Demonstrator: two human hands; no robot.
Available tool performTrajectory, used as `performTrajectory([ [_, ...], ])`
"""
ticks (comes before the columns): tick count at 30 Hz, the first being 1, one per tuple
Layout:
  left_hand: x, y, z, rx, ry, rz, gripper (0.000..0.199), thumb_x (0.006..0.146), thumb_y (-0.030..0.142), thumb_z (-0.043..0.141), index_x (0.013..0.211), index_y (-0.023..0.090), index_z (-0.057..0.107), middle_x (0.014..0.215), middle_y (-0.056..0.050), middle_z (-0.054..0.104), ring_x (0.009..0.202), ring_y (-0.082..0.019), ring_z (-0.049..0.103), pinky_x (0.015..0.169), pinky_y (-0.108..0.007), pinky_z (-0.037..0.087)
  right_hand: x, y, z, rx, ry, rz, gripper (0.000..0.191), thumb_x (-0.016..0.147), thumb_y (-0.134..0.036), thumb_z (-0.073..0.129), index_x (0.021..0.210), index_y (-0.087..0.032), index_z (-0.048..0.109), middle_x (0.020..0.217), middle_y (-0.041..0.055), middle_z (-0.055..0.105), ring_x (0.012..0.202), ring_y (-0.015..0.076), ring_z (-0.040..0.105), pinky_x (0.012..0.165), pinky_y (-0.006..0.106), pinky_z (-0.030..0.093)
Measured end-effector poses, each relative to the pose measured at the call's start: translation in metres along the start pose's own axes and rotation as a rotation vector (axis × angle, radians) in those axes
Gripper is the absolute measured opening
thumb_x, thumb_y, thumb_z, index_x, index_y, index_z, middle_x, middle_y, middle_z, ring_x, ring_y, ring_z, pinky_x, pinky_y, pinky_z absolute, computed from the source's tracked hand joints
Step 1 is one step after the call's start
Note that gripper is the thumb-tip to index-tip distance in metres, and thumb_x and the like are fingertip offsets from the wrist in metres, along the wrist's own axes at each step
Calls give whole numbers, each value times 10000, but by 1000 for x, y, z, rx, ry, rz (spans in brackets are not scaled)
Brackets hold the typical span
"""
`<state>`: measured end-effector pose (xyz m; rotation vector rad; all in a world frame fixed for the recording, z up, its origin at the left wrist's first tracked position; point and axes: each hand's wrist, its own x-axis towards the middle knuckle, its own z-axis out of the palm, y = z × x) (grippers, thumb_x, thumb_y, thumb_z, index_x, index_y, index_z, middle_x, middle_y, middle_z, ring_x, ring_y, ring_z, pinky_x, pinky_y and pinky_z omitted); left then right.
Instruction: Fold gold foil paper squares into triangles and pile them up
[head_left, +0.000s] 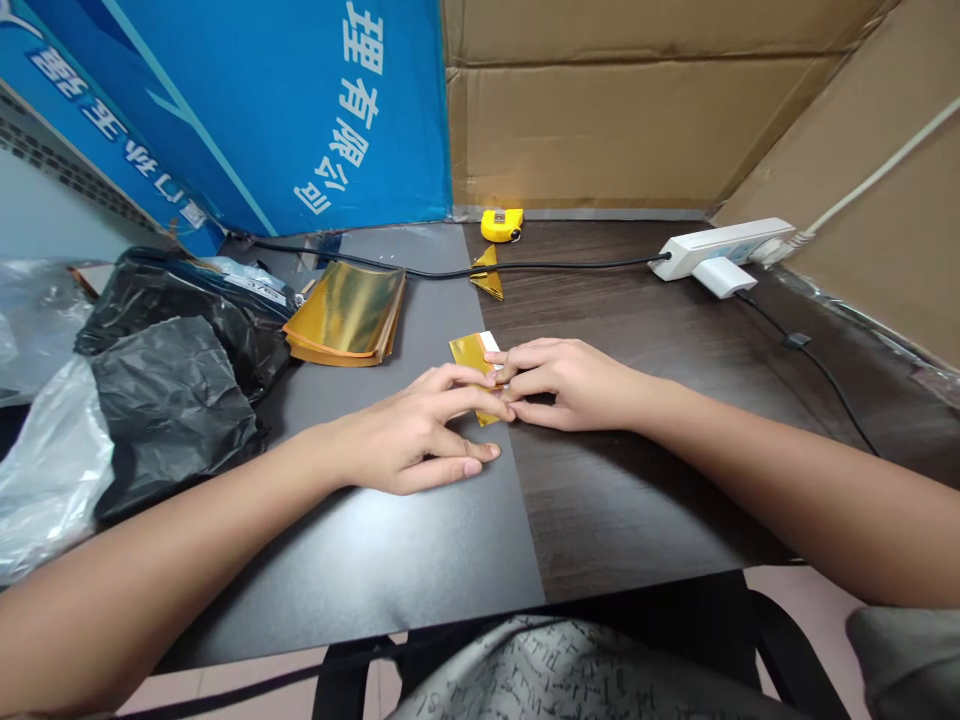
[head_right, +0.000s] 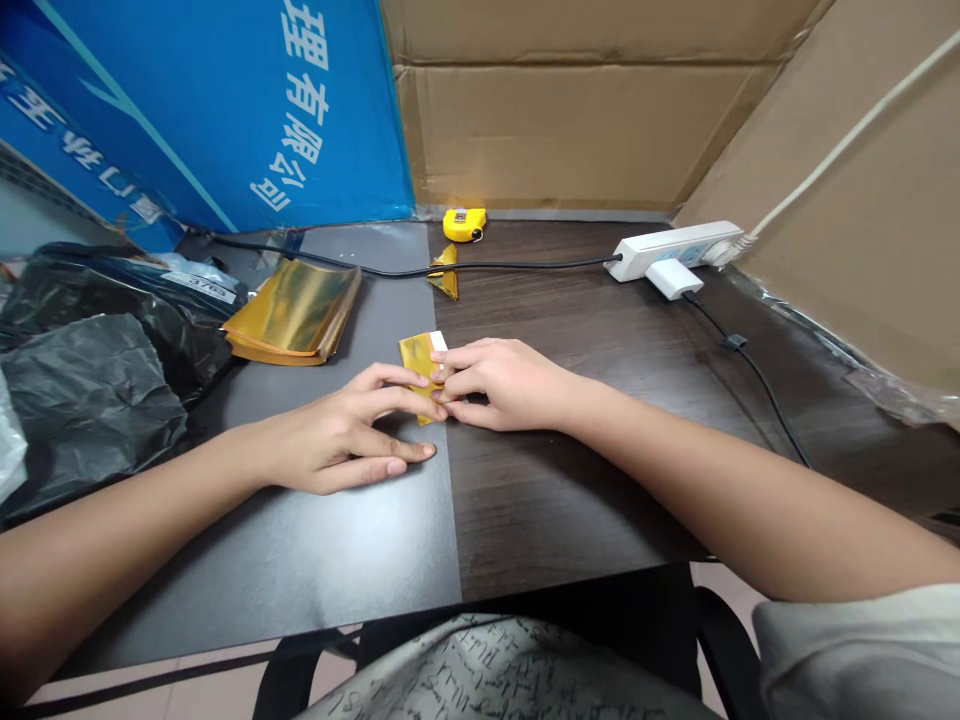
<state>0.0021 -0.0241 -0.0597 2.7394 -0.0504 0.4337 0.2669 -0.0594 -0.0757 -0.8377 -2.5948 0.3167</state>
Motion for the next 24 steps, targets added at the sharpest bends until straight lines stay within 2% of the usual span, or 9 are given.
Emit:
performTrajectory([
  [3,-3,-3,3,66,105,-22,244,1006,293,558,1084,233,781,1358,-110,623,1352,-263,470,1158,-449,430,-2,4,2,54,1,-15,200,984,-210,568,1022,-200,763,1186,86,742,1304,257,623,1050,411,525],
  [6,-8,-13,6,228,175,-131,300,1019,250,516,1245,174,699,1292,-126,660,1271,-254,559,1094,-438,469,-5,12,1,118,-5,-60,203,994,-234,586,1114,-201,747,1219,88,735,1358,246,579,1122,436,478],
  [10,-12,-20,6,321,78,-178,309,1022,309,524,1232,165,698,1253,-121,679,1183,-262,618,975,-416,503,-10,23,-5,80,-13,-111,205,1010,-219,567,1120,-217,740,1286,51,722,1459,269,463,1206,530,364],
  [13,-11,-16,5,294,40,-140,300,1019,328,537,1211,178,712,1100,-101,703,1046,-233,639,900,-386,491,-11,23,-8,1,30,-115,203,1004,-221,571,1104,-209,747,1260,55,734,1403,287,525,1151,524,417],
  [17,-9,-10,4,217,7,-104,250,1008,316,560,1143,199,735,995,-76,693,1036,-215,628,911,-362,463,-8,9,-8,-82,57,-89,194,976,-282,626,1072,-178,757,1177,92,745,1187,291,621,978,488,509],
  [20,-9,-11,5,185,51,-190,259,1010,350,562,1150,215,733,1052,-77,695,1042,-208,612,913,-358,456,-5,1,-5,-53,49,-94,194,991,-260,600,1031,-153,757,1138,116,730,1047,243,613,909,428,534],
  [24,-13,-16,5,187,100,-300,343,963,480,638,1176,228,732,1070,-73,694,1006,-203,610,880,-349,448,-4,-2,-4,38,48,-99,235,1018,-237,559,1147,-131,725,1127,135,712,1037,218,587,912,380,541],
])
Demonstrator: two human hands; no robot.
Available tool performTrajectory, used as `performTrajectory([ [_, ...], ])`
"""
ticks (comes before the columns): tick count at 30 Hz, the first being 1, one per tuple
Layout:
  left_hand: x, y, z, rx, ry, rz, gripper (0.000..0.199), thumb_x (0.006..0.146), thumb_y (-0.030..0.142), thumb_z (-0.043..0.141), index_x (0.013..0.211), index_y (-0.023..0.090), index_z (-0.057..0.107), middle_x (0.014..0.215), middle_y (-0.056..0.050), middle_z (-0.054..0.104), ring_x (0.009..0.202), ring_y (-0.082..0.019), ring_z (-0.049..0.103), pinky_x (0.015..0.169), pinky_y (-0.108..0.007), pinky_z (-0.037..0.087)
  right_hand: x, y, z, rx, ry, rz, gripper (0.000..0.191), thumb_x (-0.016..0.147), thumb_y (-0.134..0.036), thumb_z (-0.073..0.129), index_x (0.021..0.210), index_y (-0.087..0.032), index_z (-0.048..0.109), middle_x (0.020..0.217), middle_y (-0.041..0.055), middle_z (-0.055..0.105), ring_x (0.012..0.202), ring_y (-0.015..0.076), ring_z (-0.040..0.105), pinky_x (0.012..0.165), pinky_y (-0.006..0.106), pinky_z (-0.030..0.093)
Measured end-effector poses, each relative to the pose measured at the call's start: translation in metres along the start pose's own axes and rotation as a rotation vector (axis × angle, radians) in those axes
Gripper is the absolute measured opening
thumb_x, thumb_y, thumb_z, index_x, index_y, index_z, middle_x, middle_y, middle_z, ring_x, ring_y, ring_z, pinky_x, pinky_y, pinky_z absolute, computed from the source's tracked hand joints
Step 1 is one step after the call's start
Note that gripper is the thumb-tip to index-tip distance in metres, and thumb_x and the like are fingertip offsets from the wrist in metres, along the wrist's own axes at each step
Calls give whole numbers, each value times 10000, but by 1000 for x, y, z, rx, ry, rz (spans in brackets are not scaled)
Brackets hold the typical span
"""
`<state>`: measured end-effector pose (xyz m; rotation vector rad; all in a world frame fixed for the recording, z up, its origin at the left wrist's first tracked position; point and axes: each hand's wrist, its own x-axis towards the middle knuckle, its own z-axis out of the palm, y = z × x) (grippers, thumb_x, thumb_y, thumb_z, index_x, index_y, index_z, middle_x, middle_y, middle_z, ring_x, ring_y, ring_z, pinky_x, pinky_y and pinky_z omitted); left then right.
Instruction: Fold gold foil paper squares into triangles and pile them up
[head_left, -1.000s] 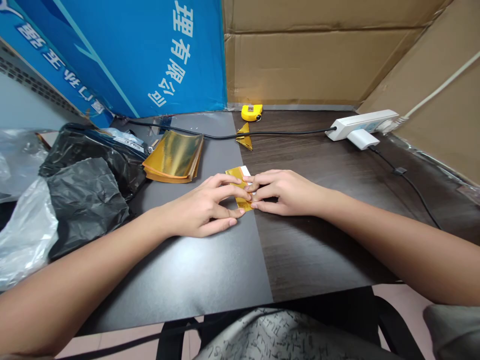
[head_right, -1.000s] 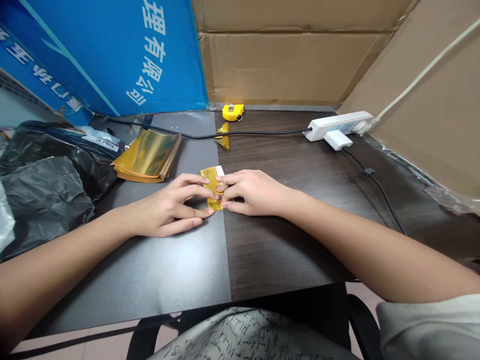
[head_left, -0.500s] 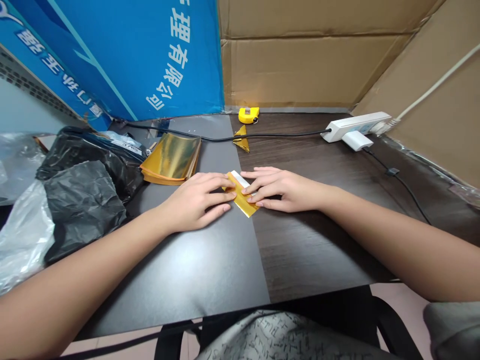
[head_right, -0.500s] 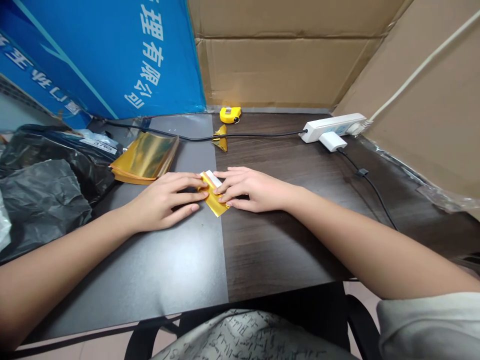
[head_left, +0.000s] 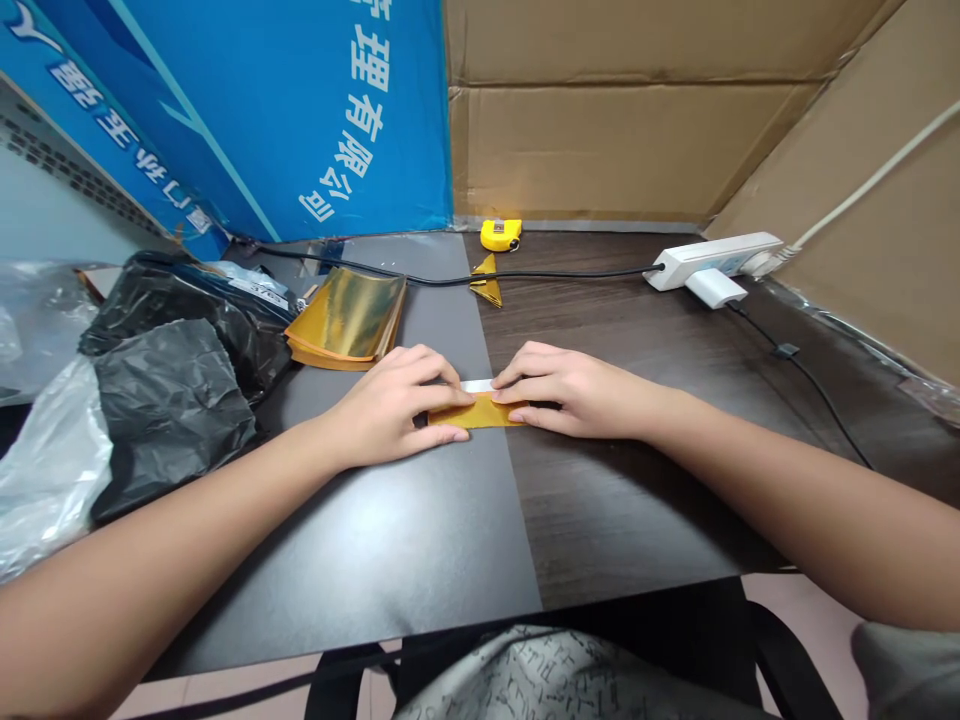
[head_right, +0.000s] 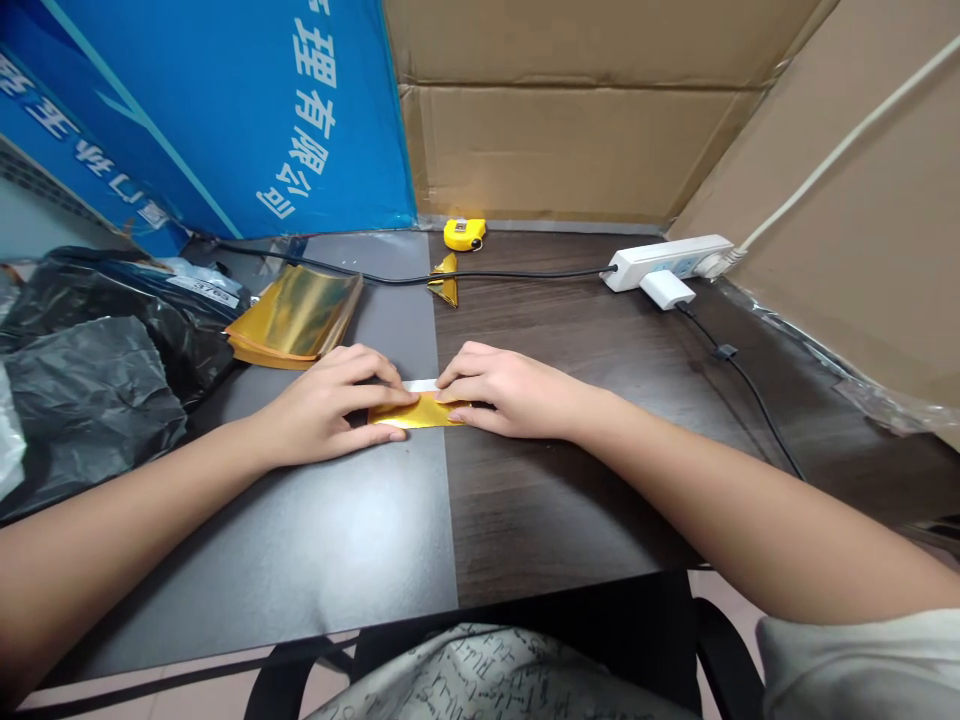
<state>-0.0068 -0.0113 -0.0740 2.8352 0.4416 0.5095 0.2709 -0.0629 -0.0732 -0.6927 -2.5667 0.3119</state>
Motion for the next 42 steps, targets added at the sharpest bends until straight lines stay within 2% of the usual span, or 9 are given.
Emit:
performTrajectory([
  [5,0,-1,3,102,75,-5,325,980,480,609,1139,233,746,1207,-92,679,1124,-241,596,920,-376,448,3,-8,-3,-45,-63,-12,235,1008,-305,581,1043,-151,755,925,105,687,920,220,572,820,385,515],
  [7,1,1,5,148,107,-43,303,997,445,586,1131,223,743,1173,-97,678,1098,-244,593,909,-382,456,5,-12,-1,-35,-62,-46,211,993,-305,603,987,-159,755,1019,118,698,991,234,600,882,420,512],
  [10,2,6,6,188,116,-148,284,1025,367,534,1166,192,708,1005,-81,671,920,-211,595,813,-356,460,8,-14,4,62,-69,-120,183,994,-269,599,1023,-148,732,1274,141,672,1249,246,581,1081,443,474],
  [13,3,12,6,160,70,-248,241,1016,350,519,1034,161,667,868,-46,649,814,-195,574,748,-342,441,10,-14,8,62,-71,-143,208,1021,-257,554,1069,-159,731,1291,124,683,1281,223,577,1126,425,457],
  [17,7,21,0,128,-32,-382,225,990,369,528,886,178,584,807,-25,640,768,-194,564,718,-339,426,11,-18,12,-88,-7,-45,244,1015,-276,558,1108,-190,767,1137,121,705,1020,233,594,903,405,522],
  [23,14,39,-9,211,-201,-500,198,945,382,605,942,184,595,929,-57,656,864,-243,625,742,-361,472,12,-25,21,-168,26,170,292,1024,-279,537,972,-141,789,780,65,572,755,181,516,698,310,444],
  [32,30,56,-14,286,-363,-653,128,945,299,598,881,193,628,909,-63,655,886,-271,666,676,-336,460,18,-41,19,-30,-40,491,123,935,-233,668,888,-126,702,842,21,537,655,102,500,664,256,407],
  [38,41,58,-16,238,-382,-651,55,932,224,587,886,198,573,836,-43,672,780,-236,659,604,-296,403,18,-49,21,-76,-53,542,146,946,-264,648,885,-145,708,803,20,533,670,120,506,658,263,379],
  [42,42,52,-10,237,-299,-589,84,932,194,556,1009,200,588,885,-42,695,835,-236,673,634,-300,428,16,-44,17,-137,-84,510,203,973,-308,617,957,-166,761,822,36,586,670,130,522,633,278,347],
])
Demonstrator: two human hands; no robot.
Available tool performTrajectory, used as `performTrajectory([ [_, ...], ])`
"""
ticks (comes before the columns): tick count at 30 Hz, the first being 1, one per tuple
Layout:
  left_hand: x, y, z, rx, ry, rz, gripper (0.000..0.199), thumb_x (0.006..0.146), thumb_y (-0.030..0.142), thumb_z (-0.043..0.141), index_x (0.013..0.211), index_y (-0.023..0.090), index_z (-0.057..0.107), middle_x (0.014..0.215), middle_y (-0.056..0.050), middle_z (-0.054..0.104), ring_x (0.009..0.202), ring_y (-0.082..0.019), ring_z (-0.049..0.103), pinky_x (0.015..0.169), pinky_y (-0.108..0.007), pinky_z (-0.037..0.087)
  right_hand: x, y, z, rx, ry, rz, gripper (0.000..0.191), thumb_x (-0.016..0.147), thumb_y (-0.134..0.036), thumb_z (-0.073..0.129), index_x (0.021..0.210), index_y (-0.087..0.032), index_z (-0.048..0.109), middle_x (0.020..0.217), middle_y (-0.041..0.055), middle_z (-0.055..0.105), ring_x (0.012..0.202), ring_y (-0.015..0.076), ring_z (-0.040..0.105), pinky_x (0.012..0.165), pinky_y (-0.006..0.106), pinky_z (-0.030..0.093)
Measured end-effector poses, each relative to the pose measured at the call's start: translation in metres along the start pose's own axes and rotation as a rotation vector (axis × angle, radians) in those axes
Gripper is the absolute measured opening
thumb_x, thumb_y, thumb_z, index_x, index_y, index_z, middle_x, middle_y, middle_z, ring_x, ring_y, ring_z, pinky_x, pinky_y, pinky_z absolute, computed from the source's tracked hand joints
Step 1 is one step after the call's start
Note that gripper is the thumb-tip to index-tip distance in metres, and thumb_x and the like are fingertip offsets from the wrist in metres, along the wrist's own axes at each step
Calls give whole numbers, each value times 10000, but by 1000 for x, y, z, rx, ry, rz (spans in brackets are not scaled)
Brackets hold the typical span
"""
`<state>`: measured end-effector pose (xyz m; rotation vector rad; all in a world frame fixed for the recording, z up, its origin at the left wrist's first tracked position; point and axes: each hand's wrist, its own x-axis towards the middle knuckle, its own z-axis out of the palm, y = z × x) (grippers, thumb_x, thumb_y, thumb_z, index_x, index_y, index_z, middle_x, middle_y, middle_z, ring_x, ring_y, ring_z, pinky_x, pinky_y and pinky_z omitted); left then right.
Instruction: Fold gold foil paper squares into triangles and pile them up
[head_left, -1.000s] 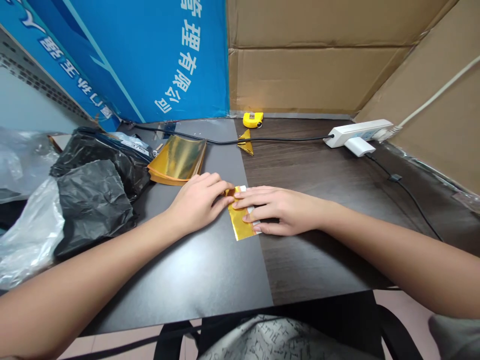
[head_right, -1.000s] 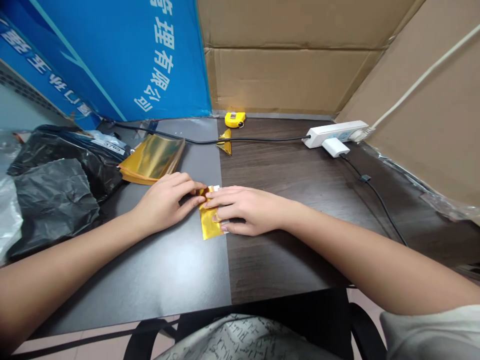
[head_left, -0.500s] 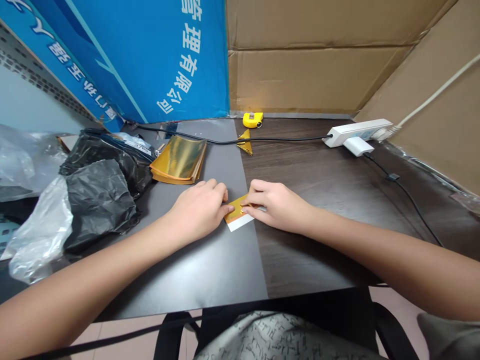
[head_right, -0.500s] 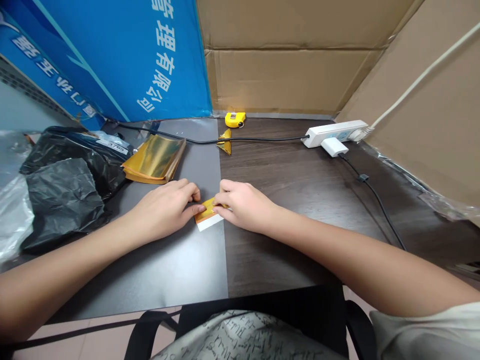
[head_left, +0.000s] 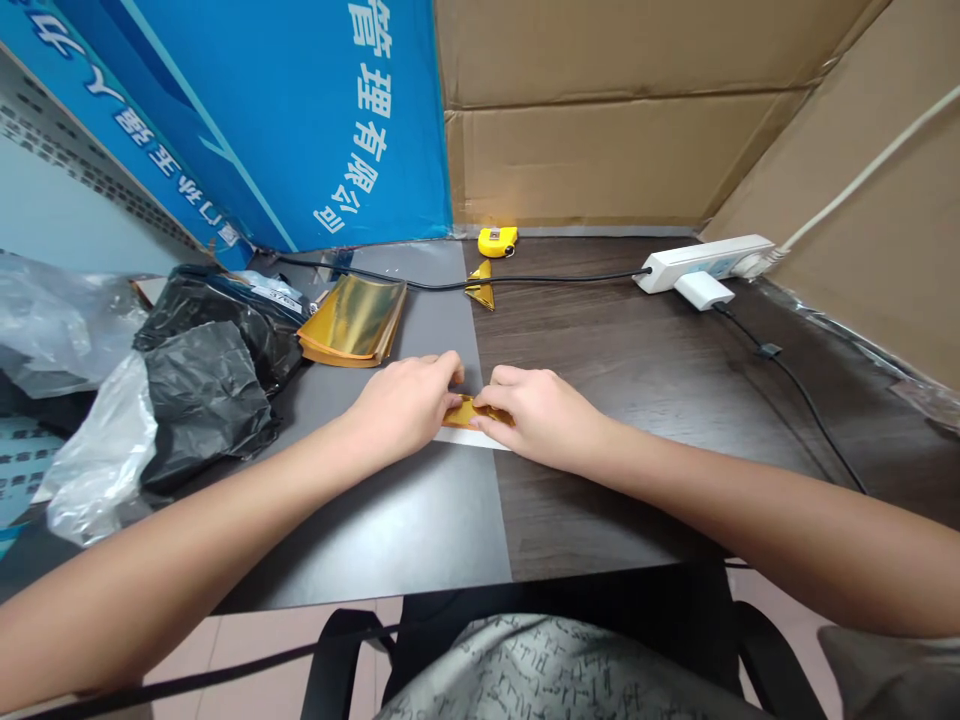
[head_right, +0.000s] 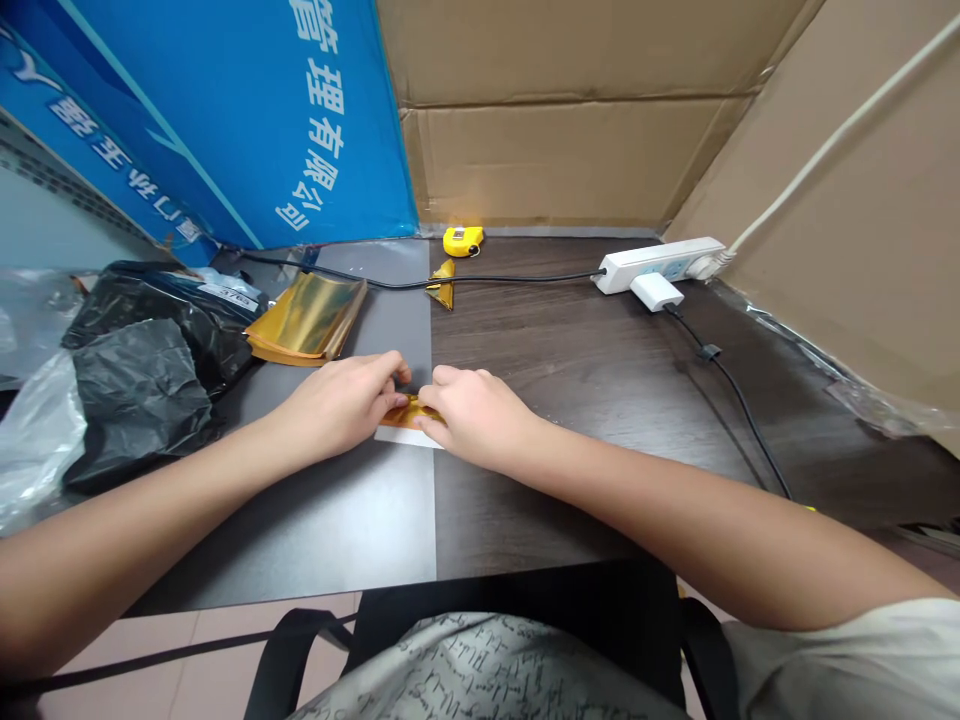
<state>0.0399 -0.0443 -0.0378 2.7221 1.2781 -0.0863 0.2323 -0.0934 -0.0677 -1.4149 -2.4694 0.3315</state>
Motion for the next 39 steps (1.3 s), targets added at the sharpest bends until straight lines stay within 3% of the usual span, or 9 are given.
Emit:
performTrajectory([
  [6,0,-7,16,-67,177,101,135,969,236,514,897,179,612,919,-61,650,874,-233,598,774,-360,473,2,22,2,17,57,-197,244,960,-364,659,943,-159,790,774,46,622,733,162,568,665,281,397],
  [13,-11,-19,26,-382,192,160,30,924,190,559,895,188,568,875,-22,629,832,-180,587,741,-309,465,0,27,10,55,135,-294,275,985,-346,635,1003,-123,795,821,81,663,746,166,622,702,277,476],
  [23,-20,-29,37,-485,378,372,128,943,85,585,1004,156,672,917,-19,665,854,-114,633,784,-220,502,-3,24,10,135,180,-287,273,1002,-342,607,1026,-131,779,847,74,668,734,159,643,701,275,521],
  [31,-21,-38,37,-479,380,501,206,972,106,590,1128,137,721,965,-43,674,891,-96,652,838,-189,524,-2,26,12,136,201,-316,283,1014,-354,586,1076,-140,762,857,66,647,722,145,623,681,259,517],
  [39,-20,-44,38,-454,380,542,234,972,86,578,1133,158,731,988,-48,689,914,-108,659,842,-210,538,-3,26,10,117,201,-309,312,1031,-367,548,1093,-138,751,922,75,641,707,126,625,655,248,534],
])
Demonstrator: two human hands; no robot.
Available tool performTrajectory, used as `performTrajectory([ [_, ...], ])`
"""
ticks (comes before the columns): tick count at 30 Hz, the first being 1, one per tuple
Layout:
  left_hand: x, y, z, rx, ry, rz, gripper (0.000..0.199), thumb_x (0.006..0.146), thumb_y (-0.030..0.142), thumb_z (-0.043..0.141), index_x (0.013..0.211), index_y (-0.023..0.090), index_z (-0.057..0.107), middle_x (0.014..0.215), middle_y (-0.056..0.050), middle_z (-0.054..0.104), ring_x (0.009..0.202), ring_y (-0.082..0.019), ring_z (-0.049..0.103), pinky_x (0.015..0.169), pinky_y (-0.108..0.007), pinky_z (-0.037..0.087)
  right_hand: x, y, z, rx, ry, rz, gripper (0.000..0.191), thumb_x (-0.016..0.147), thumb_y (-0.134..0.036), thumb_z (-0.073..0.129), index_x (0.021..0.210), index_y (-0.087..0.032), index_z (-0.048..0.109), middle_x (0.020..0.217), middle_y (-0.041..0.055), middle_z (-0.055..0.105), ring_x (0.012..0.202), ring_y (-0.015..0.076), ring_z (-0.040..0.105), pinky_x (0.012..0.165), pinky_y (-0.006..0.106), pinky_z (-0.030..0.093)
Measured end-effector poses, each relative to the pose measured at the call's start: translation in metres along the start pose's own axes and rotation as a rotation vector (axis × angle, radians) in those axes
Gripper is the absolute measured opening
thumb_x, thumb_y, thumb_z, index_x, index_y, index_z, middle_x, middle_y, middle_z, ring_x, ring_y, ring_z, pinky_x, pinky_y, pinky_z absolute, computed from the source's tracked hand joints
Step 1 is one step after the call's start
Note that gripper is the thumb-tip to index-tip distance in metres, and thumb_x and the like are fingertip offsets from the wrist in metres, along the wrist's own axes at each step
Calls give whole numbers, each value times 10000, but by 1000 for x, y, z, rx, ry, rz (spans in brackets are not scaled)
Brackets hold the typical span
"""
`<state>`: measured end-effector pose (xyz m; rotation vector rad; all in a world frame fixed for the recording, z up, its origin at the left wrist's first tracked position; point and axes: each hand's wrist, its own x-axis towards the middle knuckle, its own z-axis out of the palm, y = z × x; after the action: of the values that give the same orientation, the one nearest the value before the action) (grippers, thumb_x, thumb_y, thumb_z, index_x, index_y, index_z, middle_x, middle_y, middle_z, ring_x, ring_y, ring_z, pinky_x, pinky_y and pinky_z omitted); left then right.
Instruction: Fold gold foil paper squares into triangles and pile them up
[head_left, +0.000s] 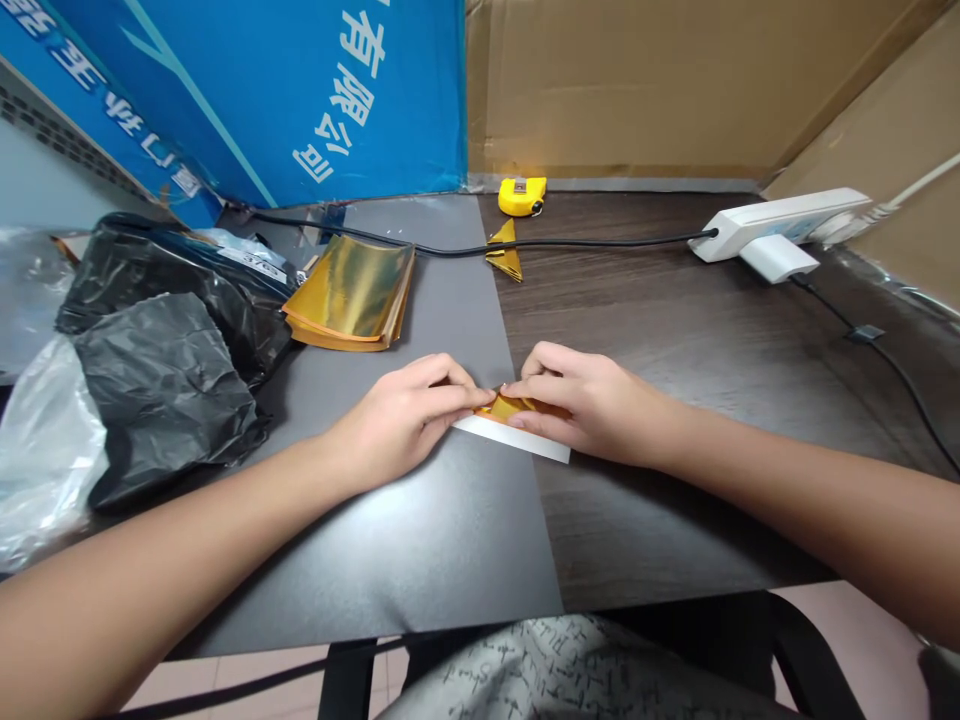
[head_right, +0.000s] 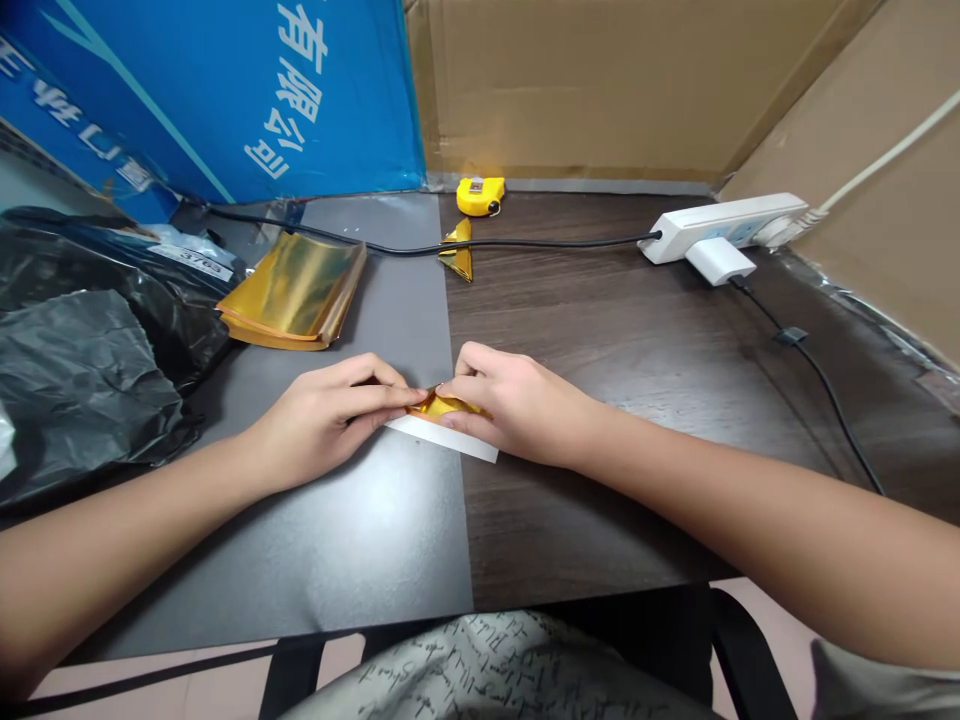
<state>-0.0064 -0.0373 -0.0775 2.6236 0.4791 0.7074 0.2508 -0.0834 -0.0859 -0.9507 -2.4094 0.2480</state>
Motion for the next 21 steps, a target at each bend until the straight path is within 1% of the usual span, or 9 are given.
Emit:
performTrajectory([
  [2,0,-1,0,-2,-2,-3,229,973,91,581,1125,165,735,987,-46,692,910,-108,661,838,-213,541,1,0,0,-24,-4,-26,297,1035,-356,538,1081,-143,739,997,91,665,750,136,647,689,264,552],
  [5,1,-1,0,-5,2,7,227,973,96,583,1117,174,741,987,-46,701,912,-113,666,833,-221,547,2,0,0,-55,-5,-83,255,1038,-320,534,1083,-144,714,1121,100,708,917,176,691,824,307,576],
  [7,1,-1,0,-9,2,18,231,974,90,577,1102,176,749,982,-47,706,916,-116,667,829,-226,548,2,-1,0,-55,-10,-114,227,1037,-287,538,1091,-141,703,1161,87,726,981,187,692,887,322,573],
  [11,1,-2,0,2,1,29,220,974,91,581,1093,161,753,970,-50,712,901,-121,658,827,-238,542,1,-1,-1,-42,-27,-141,204,1028,-247,556,1114,-131,699,1141,65,750,962,182,689,876,311,574],
  [15,1,-4,-4,44,3,38,177,980,152,608,1100,156,738,950,-48,716,879,-127,644,814,-248,535,1,-1,-2,-52,-43,-125,247,1033,-256,550,1185,-133,699,1169,63,745,972,182,683,895,319,573],
  [19,3,-6,-11,84,-55,-15,183,968,248,649,1091,141,730,908,-48,701,844,-153,629,779,-279,520,2,-2,-2,-62,-86,-90,303,1050,-276,512,1261,-146,686,1206,65,729,991,183,679,907,328,577],
  [21,3,-6,-13,87,-79,-46,175,961,262,657,1063,145,737,891,-42,685,835,-159,617,770,-288,507,3,-4,-3,-78,-109,-74,329,1059,-293,488,1284,-147,677,1208,72,721,1002,187,677,911,332,579],
])
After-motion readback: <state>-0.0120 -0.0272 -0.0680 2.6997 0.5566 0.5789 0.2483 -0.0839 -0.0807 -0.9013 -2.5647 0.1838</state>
